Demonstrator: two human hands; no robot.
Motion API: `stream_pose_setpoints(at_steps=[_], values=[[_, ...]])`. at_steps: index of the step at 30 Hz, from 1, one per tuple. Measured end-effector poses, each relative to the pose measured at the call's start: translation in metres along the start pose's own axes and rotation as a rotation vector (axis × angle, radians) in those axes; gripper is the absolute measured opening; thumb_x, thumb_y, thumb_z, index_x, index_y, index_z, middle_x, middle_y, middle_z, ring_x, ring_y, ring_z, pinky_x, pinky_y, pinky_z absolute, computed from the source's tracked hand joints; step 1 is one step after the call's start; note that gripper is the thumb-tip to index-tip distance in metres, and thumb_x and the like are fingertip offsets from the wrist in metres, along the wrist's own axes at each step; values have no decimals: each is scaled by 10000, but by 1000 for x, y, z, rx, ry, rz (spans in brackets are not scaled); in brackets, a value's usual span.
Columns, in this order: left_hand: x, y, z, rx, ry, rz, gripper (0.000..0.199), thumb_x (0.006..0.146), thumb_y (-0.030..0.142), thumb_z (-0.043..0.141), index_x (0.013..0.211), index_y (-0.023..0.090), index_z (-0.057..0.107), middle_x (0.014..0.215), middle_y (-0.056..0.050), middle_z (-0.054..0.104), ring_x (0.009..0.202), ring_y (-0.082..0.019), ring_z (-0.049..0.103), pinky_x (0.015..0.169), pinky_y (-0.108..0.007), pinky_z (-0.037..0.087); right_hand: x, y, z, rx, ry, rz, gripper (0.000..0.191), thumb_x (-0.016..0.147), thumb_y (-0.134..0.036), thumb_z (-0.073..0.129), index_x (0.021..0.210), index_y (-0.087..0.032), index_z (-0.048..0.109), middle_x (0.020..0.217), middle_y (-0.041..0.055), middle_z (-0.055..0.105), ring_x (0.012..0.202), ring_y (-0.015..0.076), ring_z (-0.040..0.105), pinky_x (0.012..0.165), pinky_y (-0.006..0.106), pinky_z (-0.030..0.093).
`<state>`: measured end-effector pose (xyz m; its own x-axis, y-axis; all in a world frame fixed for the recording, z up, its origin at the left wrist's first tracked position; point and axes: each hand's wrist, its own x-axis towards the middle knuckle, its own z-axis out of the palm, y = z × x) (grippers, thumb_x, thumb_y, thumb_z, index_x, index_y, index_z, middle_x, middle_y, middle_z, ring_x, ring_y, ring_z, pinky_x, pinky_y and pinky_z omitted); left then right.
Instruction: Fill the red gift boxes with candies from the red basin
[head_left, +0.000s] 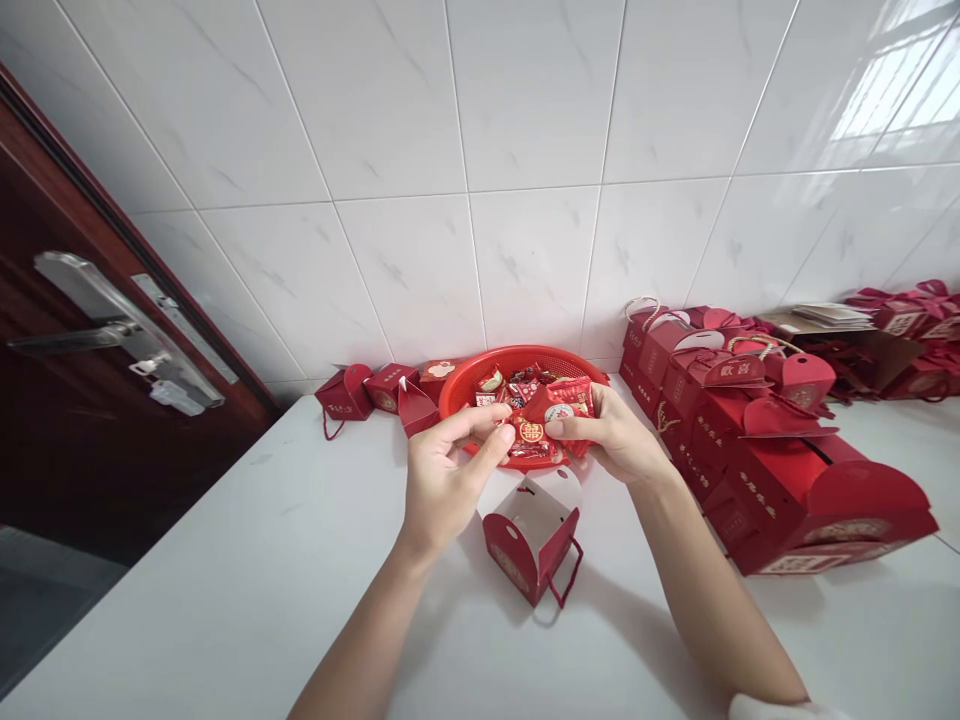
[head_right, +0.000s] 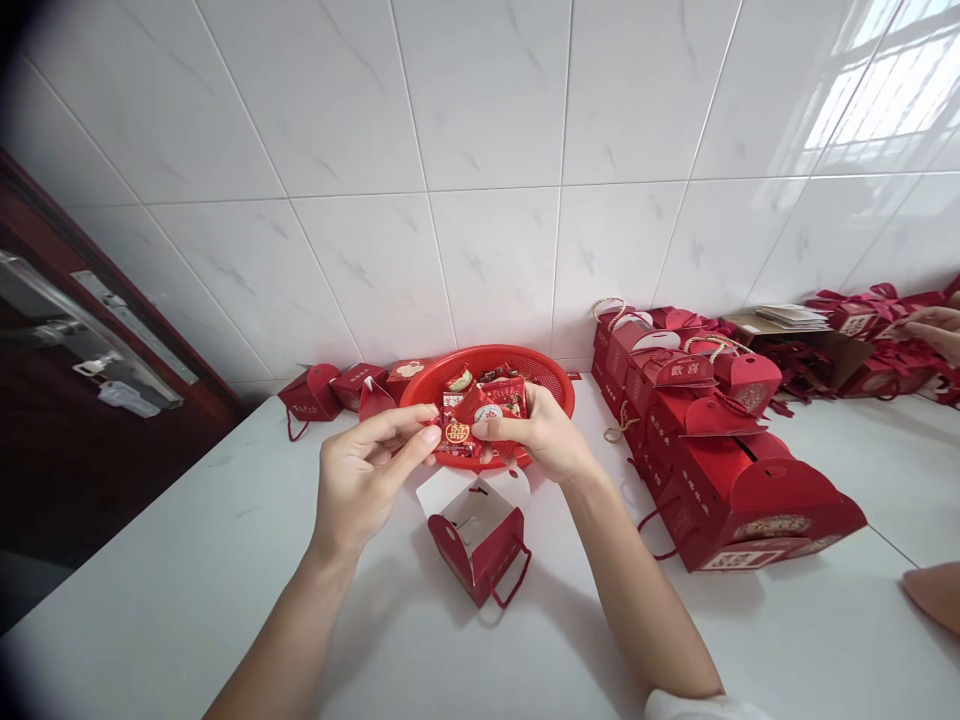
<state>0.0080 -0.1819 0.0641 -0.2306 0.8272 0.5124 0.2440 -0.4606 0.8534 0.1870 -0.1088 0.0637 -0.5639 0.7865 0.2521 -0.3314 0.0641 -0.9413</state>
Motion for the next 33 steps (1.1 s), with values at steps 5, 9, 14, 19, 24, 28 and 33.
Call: stream_pose_setpoints(at_steps=[5,9,14,19,24,28,33], values=[[-3,0,2,48,35,31,137,787,249,756,912,214,800,791,-12,777,673,-153,713,662,-258,629,0,0,1,14,-13,10,205,680,-243,821,683,-155,636,534,-37,589,393,74,470,341,181,362],[-4,-2,2,64,35,50,123,801,278,754,891,208,797,853,-26,786,717,-167,718,668,-272,633,0,-1,1,10,-24,4,209,685,-245,815,660,-151,630,519,-35,585,386,73,462,333,185,347],[-4,-3,0,85,-1,42,147,826,309,737,914,206,792,851,-29,777,761,-180,716,720,-298,635,0,-1,0,2,-38,-3,197,705,-251,805,679,-152,637,526,-29,602,382,81,473,331,193,346],[-5,-1,-1,115,-13,20,183,830,335,730,942,202,787,907,-42,777,806,-194,722,760,-310,627,0,-1,0,-22,-19,-9,205,701,-269,814,700,-160,641,504,-42,569,384,80,456,331,193,345],[-4,0,-2,130,-41,37,169,847,324,714,955,213,783,891,-29,770,796,-178,713,755,-279,608,-1,-1,0,-36,5,-20,207,685,-269,819,698,-159,644,516,-41,573,389,80,458,326,192,341],[-4,1,-2,131,-68,49,164,856,321,713,967,220,779,876,-18,766,783,-165,704,754,-260,595,-1,0,0,-36,-7,-22,170,699,-243,798,703,-156,652,516,-39,592,378,79,465,321,188,334],[-4,0,-2,135,-82,36,179,859,339,720,977,217,779,959,-33,777,847,-182,718,762,-263,600,-1,2,-2,-37,-47,-17,148,722,-227,771,684,-153,648,521,-32,609,383,78,478,325,185,336]])
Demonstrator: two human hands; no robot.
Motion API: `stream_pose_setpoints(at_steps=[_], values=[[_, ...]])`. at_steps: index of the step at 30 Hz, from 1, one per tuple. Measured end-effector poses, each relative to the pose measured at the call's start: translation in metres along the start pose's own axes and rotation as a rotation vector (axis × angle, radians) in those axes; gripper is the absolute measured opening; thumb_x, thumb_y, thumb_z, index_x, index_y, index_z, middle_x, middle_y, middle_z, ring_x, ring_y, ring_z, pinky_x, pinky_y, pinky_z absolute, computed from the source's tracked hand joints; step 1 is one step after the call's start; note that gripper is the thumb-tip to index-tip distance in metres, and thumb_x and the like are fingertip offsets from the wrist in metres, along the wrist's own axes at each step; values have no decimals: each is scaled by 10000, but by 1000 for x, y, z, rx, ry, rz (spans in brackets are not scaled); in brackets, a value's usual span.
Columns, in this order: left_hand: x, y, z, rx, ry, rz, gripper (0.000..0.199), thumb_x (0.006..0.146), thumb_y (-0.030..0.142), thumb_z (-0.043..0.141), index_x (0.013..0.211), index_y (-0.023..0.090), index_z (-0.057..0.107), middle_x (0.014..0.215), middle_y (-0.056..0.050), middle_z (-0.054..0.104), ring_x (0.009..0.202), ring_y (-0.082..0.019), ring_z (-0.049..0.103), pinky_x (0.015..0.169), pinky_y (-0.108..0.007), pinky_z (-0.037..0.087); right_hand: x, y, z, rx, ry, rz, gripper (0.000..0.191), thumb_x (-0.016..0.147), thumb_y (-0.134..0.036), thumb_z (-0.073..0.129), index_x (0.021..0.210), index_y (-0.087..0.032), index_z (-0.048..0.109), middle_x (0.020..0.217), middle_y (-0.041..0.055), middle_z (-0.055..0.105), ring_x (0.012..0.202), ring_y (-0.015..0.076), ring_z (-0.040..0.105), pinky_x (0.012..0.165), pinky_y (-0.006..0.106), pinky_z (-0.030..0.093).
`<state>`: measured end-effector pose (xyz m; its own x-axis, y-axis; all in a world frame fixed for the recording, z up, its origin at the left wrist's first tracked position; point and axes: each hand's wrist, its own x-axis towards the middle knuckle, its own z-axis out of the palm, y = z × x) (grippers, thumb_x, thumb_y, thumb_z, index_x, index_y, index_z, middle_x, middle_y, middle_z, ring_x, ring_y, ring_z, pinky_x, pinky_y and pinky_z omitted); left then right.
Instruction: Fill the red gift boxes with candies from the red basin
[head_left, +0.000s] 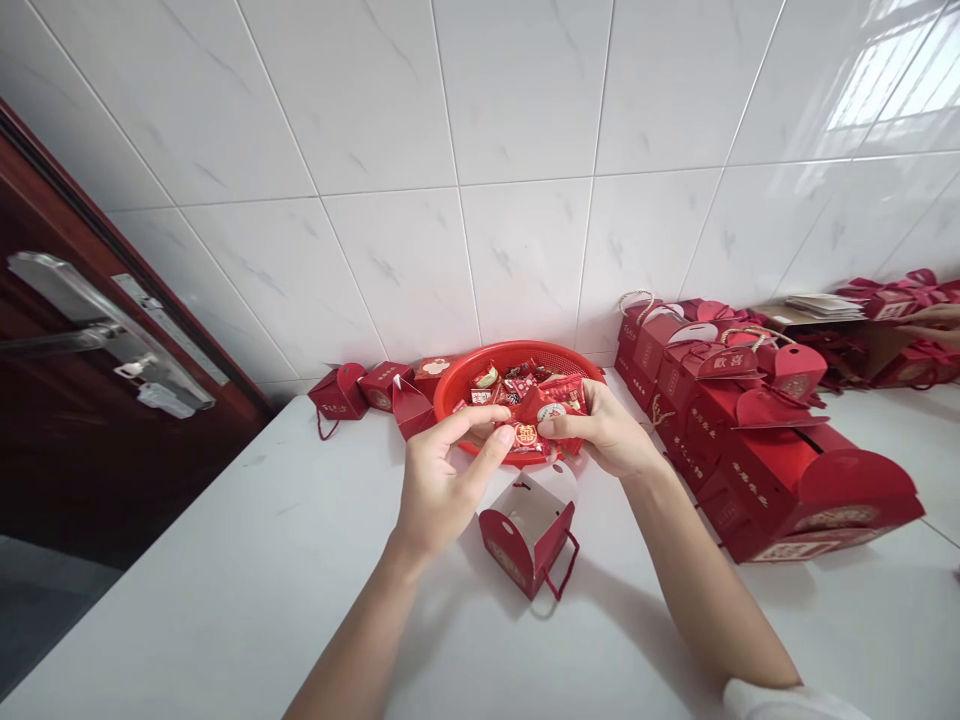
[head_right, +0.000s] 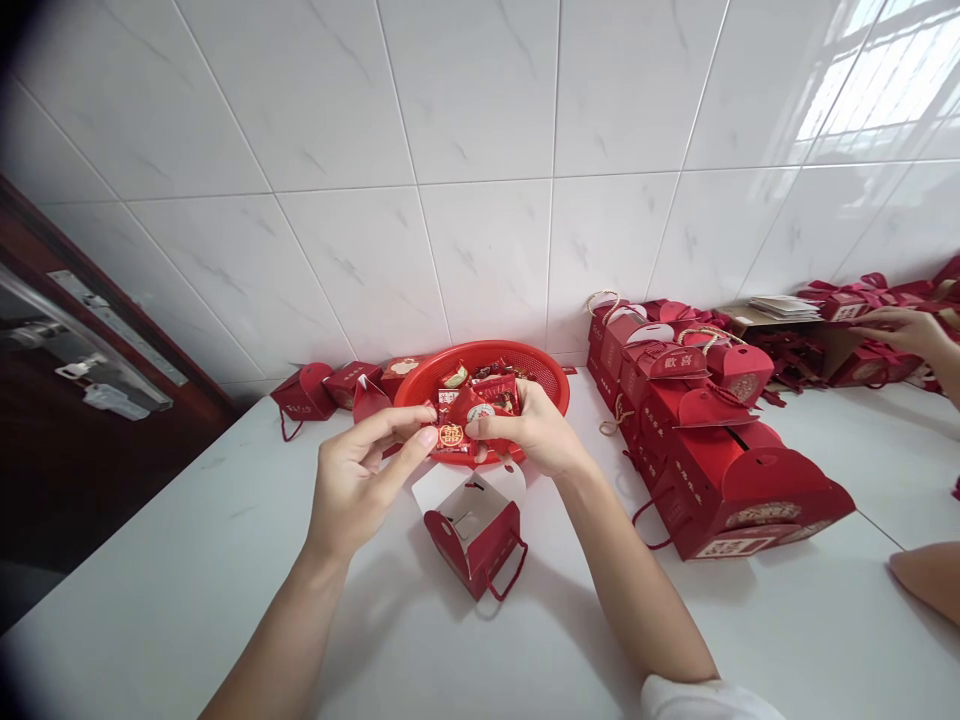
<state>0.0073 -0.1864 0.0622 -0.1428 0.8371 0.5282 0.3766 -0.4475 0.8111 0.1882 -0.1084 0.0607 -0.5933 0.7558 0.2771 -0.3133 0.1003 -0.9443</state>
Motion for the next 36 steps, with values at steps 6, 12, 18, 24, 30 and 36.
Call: stream_pose_setpoints(at_steps=[6,12,18,24,30,36], values=[[0,0,-1,45,3,23,175,865,334,711,980,223,783,965,-40,782,918,-204,723,817,-293,606,1,3,0,11,23,14,177,695,-249,795,716,-157,645,552,-33,612,424,94,521,345,193,365],[0,-1,-1,68,15,48,168,867,332,707,971,226,785,947,-43,780,868,-195,713,809,-312,608,1,2,1,20,15,28,205,688,-269,810,746,-162,645,577,-27,618,447,107,536,358,206,381],[-1,-1,-2,61,17,89,143,885,308,688,958,227,780,911,-33,768,835,-176,697,797,-297,596,2,1,-1,-10,-26,37,227,711,-307,820,750,-158,654,607,-7,644,473,109,555,389,204,407],[0,-1,-3,78,11,109,134,896,295,671,959,234,771,891,-24,760,814,-171,687,812,-301,584,1,1,-6,-26,-71,62,251,705,-315,838,804,-149,678,660,5,669,506,114,588,414,204,455],[1,-4,-1,92,0,99,172,895,339,669,987,224,757,937,-34,761,863,-186,697,854,-311,581,1,1,-6,-39,-56,59,309,672,-332,863,843,-153,678,683,-7,654,534,118,589,441,228,501],[11,-8,-14,214,-112,44,314,882,407,671,1135,228,723,957,-44,768,895,-204,710,839,-296,573,-4,-8,-8,-229,0,-16,231,693,-265,826,773,-151,642,712,-9,637,611,109,580,532,217,493]])
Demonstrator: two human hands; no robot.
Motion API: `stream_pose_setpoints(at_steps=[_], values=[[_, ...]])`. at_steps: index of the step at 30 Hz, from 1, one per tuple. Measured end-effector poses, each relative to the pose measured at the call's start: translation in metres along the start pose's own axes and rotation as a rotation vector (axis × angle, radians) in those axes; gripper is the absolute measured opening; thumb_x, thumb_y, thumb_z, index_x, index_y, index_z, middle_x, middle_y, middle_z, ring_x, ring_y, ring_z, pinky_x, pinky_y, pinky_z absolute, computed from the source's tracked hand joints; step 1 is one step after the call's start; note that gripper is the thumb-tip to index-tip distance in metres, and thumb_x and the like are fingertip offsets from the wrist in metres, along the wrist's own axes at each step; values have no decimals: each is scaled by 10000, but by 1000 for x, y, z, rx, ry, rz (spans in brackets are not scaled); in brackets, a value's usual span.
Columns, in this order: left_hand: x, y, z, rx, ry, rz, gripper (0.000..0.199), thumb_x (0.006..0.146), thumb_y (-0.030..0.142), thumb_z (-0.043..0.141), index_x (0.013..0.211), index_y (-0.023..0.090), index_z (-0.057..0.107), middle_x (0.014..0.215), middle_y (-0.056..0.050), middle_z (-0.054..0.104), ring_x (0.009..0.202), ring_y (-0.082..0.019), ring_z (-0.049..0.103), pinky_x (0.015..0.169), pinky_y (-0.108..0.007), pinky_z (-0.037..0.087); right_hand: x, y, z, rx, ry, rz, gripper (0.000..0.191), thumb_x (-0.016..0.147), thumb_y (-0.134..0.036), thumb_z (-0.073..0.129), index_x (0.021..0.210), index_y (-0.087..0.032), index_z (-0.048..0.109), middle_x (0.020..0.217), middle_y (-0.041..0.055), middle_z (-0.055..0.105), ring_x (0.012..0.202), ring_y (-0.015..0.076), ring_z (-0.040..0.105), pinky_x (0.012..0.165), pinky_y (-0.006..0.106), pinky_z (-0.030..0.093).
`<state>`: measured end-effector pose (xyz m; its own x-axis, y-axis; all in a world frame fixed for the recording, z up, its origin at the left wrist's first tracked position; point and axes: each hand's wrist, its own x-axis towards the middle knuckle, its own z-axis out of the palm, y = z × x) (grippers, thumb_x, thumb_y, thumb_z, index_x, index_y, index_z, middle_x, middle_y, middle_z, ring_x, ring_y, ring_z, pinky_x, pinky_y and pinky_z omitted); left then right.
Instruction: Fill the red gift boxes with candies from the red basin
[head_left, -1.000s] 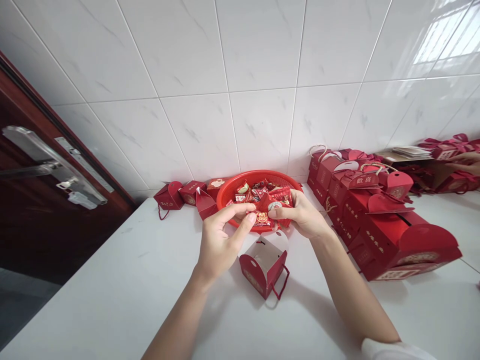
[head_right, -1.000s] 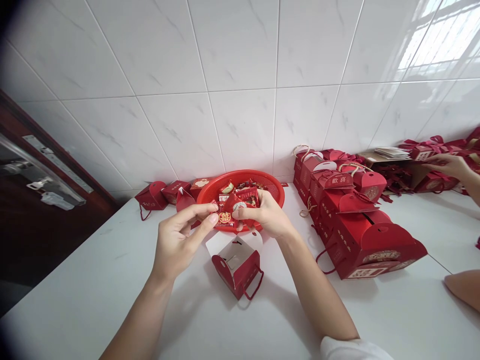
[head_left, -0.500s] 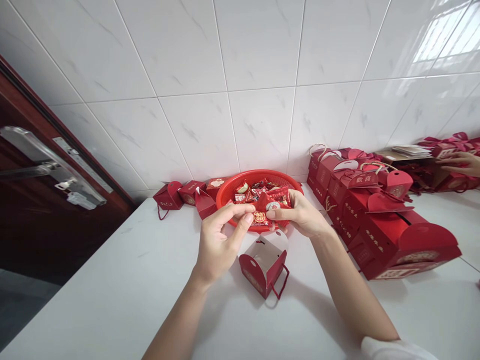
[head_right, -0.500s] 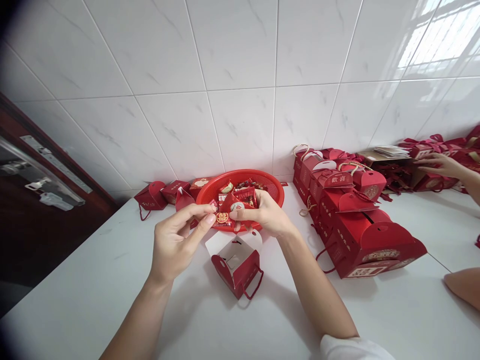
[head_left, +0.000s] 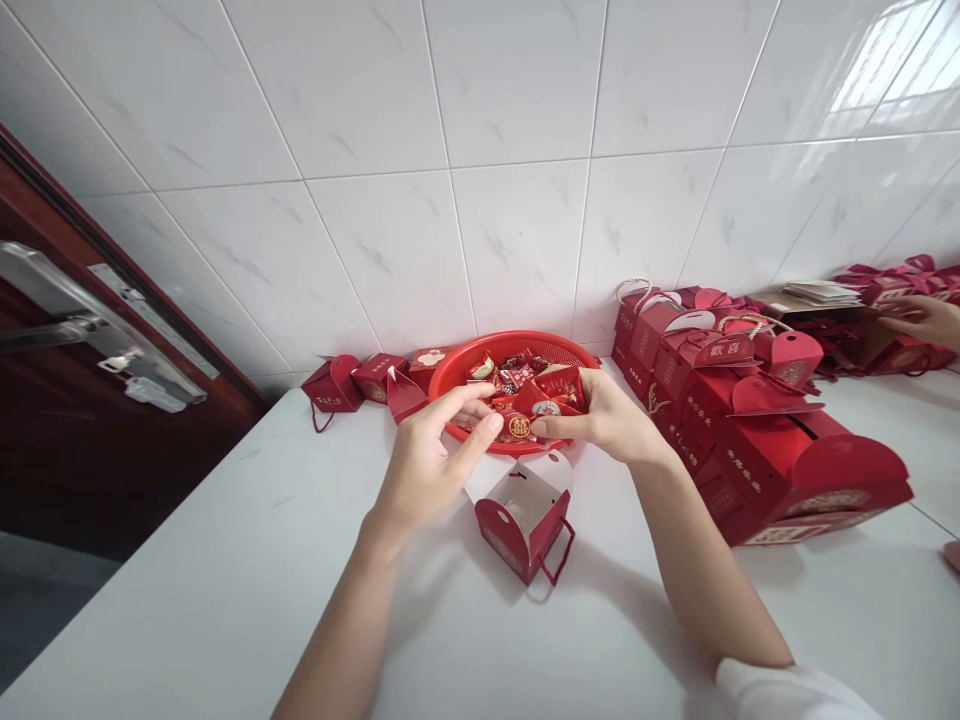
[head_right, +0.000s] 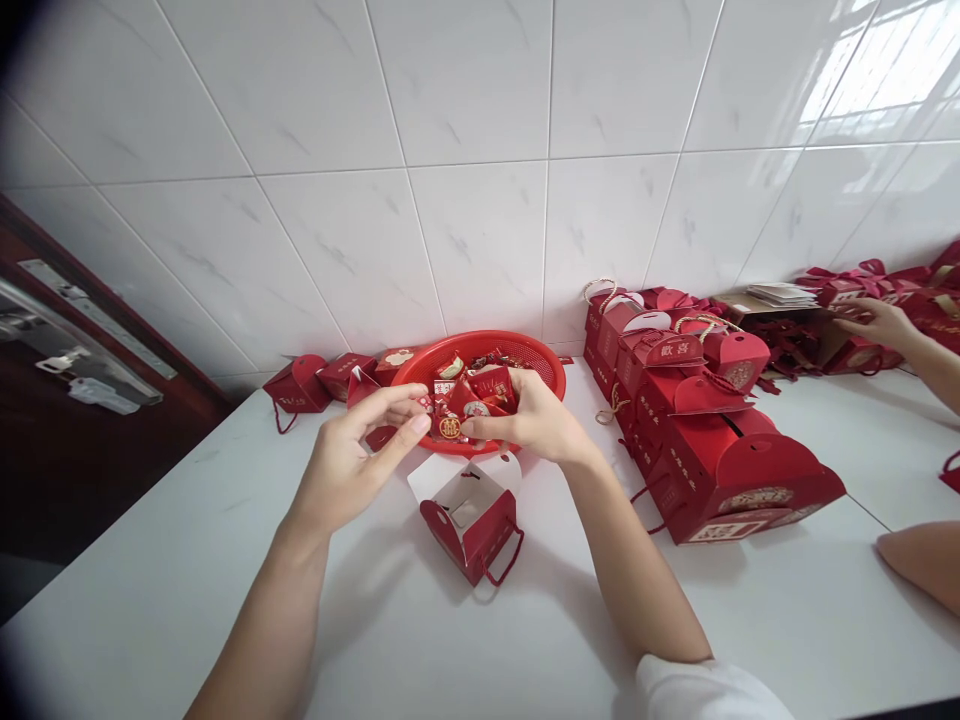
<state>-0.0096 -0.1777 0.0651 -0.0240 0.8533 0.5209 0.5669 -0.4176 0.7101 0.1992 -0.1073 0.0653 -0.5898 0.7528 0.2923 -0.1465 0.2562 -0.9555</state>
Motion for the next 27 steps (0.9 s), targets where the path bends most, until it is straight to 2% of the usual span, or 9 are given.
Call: stream_pose_setpoints(at_steps=[3,5,7,9,14,17,20,23,27], values=[[4,-3,-10,99,-99,-24,245,904,428,620,949,226,751,912,-40,773,831,-205,707,728,-265,551,-2,0,-1,-175,-128,91,160,752,-257,757,786,-155,639,668,-12,633,568,109,563,470,206,450],[5,-5,-14,180,-240,-50,275,916,432,579,821,232,742,793,-22,760,703,-194,686,606,-251,504,-1,3,0,-254,-208,164,148,780,-277,725,818,-163,638,661,-9,641,550,116,566,418,200,418],[3,-8,-15,260,-399,-87,317,921,446,543,769,241,731,668,-5,719,572,-186,642,496,-253,429,0,7,3,-279,-236,173,150,787,-287,714,825,-171,626,664,-12,638,550,118,570,405,195,408],[1,-12,-14,341,-523,-129,306,903,460,543,797,246,735,636,-6,699,549,-200,641,460,-259,386,2,10,7,-272,-245,150,152,787,-287,713,819,-178,611,658,-21,628,555,117,576,421,196,414],[-1,-15,-15,463,-764,-244,334,791,513,637,969,246,729,758,-38,748,801,-287,719,567,-280,452,4,11,10,-308,-298,181,227,788,-345,732,746,-179,583,660,-29,624,522,104,561,472,216,427],[3,-10,-19,435,-892,-317,395,792,513,620,1074,244,688,818,-39,761,905,-294,716,645,-296,483,5,12,10,-359,-365,211,309,768,-420,764,746,-179,573,608,-47,586,488,91,522,467,212,411],[6,-6,-23,426,-1029,-362,494,758,528,652,1160,242,637,949,-42,752,1007,-279,689,721,-298,501,6,15,11,-437,-328,241,368,781,-486,753,758,-178,552,575,-48,565,480,100,539,451,207,392],[8,-6,-25,455,-1094,-357,518,728,514,688,1167,248,616,1019,-33,724,1061,-269,656,779,-297,498,5,16,13,-398,-293,257,342,873,-500,644,818,-181,536,670,-13,611,565,139,635,450,208,429],[8,-9,-22,449,-1134,-377,577,675,504,748,1174,255,602,1051,-24,706,1111,-282,620,790,-294,491,4,15,11,-245,-373,255,248,940,-430,546,917,-183,556,828,23,636,767,180,695,567,244,544]])
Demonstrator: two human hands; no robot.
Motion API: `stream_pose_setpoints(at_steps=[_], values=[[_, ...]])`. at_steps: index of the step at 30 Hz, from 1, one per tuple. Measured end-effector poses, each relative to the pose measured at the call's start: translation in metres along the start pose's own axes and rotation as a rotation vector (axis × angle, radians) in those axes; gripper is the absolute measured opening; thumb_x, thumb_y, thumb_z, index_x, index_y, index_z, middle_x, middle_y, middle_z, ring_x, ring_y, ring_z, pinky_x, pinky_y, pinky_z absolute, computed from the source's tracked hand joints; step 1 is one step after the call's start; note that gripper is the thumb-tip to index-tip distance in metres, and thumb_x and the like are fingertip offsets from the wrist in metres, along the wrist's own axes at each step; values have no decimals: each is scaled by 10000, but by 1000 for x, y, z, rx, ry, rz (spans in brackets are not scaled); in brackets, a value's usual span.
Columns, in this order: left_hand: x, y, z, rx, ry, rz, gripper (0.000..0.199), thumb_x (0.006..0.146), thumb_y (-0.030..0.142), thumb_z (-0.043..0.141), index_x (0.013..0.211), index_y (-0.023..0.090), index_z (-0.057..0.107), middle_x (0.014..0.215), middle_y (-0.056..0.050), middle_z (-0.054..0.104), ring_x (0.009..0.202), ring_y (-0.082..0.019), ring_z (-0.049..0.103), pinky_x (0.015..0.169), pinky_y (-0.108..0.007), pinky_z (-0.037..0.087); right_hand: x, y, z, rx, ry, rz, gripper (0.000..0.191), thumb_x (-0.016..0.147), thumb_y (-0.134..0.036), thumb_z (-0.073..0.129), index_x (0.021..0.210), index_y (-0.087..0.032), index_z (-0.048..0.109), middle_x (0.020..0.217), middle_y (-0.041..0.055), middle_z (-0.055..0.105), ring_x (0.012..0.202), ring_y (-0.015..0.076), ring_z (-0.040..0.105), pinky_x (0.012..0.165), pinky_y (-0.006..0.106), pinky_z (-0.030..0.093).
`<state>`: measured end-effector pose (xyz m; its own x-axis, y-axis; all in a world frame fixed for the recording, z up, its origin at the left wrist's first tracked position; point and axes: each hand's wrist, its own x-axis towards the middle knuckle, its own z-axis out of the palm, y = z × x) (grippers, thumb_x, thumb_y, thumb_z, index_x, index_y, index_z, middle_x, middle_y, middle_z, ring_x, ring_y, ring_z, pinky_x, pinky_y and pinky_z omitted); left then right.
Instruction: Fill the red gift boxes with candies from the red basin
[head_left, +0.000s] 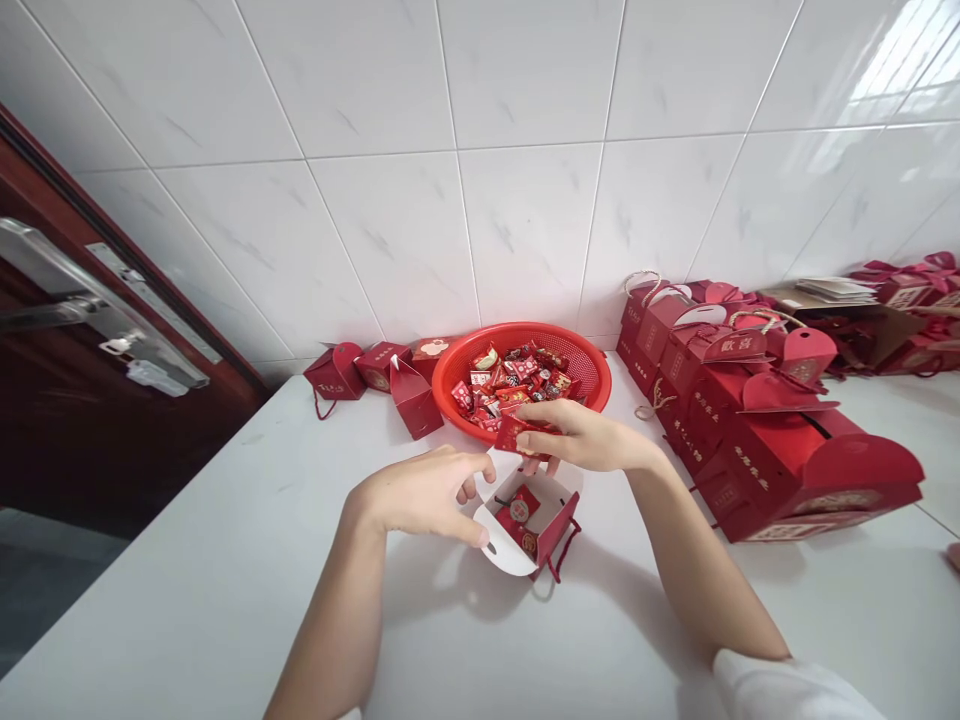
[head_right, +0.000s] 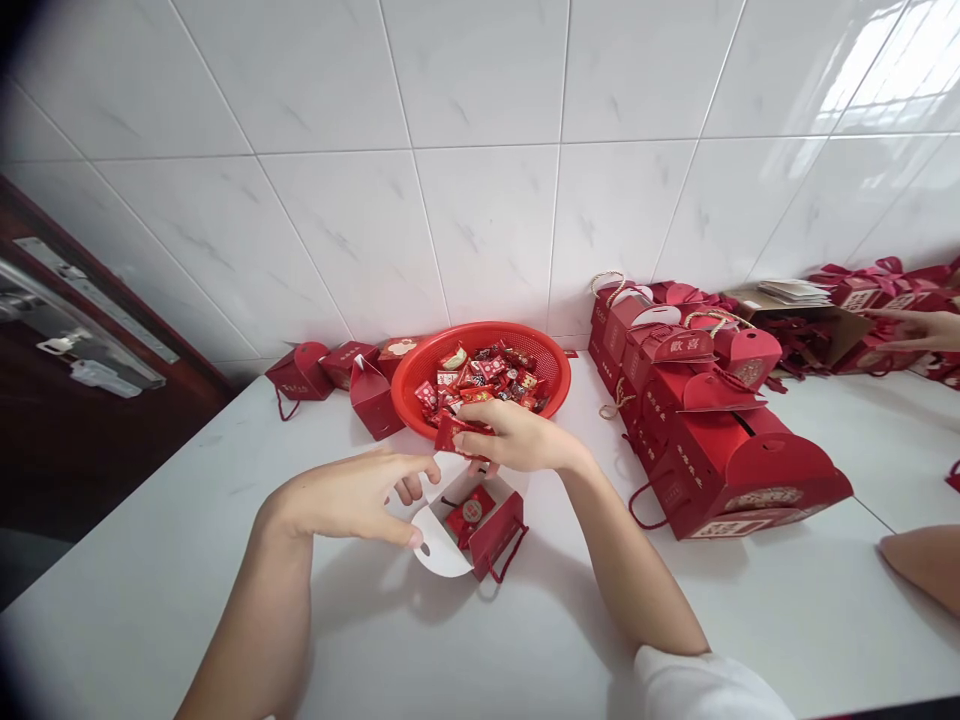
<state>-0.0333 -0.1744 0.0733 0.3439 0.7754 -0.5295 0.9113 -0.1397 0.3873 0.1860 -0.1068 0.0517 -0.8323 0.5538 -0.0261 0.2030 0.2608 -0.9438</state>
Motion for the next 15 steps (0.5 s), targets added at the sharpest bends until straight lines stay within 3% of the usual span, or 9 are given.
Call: stream_pose_setpoints(at_steps=[5,8,12,15], values=[[2,1,2,32,-9,4,586,654,481,772,1169,251,613,1095,-20,691,1119,-275,593,823,-292,476,-3,1,-7,-158,-183,-112,227,948,-347,542,822,-164,592,766,3,609,676,114,570,609,222,476],[3,1,2,36,-22,11,566,649,454,780,1150,250,614,1106,-22,683,1131,-268,579,833,-287,471,-3,6,-7,-282,-278,-24,171,905,-313,616,977,-159,636,813,19,688,707,134,614,630,230,457],[4,2,3,31,-33,28,564,653,465,782,1146,255,606,1094,-14,682,1133,-267,575,834,-288,464,-1,9,-4,-484,-158,118,248,880,-280,649,1094,-153,642,990,88,733,866,201,674,697,267,474],[4,2,4,35,-36,33,558,660,460,780,1148,258,604,1088,-9,681,1121,-266,580,824,-287,462,-2,4,-3,-524,-165,121,249,888,-269,646,1106,-150,641,997,88,732,873,203,675,705,273,477]])
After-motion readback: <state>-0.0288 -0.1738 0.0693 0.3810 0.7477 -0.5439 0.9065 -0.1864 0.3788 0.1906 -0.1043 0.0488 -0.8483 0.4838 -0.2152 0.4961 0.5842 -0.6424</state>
